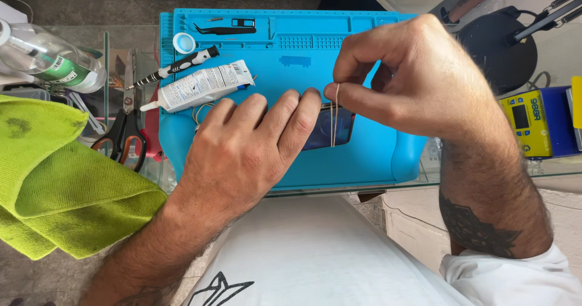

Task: The person secures a smartphone with multiple rubber bands. They stretch and wrap the bands around the phone's length and width, creating a crisscross pattern to hold the device together.

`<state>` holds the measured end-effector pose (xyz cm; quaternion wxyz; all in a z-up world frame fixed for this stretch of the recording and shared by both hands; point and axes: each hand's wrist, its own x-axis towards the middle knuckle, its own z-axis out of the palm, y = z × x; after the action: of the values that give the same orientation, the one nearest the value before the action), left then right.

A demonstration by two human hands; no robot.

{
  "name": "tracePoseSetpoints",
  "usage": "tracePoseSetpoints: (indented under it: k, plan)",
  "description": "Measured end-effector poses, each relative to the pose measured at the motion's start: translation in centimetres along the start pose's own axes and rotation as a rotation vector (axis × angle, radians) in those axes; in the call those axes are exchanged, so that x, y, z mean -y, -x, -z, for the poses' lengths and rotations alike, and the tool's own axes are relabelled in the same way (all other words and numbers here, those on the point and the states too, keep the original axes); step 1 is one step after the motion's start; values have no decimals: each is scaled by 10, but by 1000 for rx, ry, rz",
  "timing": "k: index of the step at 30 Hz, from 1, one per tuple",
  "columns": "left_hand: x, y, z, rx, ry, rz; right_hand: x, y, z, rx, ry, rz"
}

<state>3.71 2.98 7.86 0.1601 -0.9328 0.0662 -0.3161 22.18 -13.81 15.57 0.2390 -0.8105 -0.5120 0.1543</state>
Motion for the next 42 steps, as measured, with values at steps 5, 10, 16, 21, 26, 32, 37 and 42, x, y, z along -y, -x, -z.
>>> tracePoseSetpoints:
  k: [5, 10, 16, 21, 26, 32, 37, 42]
  plan:
    - [10, 0, 3, 19, 88, -37, -6, -2, -6, -25, -146, 199]
    - [17, 2, 3, 17, 237, -146, -26, -7, -21, 115, -689, 43]
    - [9, 13, -5, -11, 590, -231, -24, -24, -12, 531, -763, 202]
    - [6, 23, -4, 51, 872, -269, -5, -32, 3, 696, -486, 845]
    - [8, 28, -8, 140, 956, -276, 2, -24, 12, 600, -166, 994]
    - [18, 25, -12, 150, 1023, -287, -12, -13, 17, 277, 367, 1227]
    - [18, 27, -6, 143, 1047, -255, -16, -5, 14, 260, 310, 1181]
    - [10, 30, 1, 164, 690, -248, -18, -3, -2, 495, -251, 634]
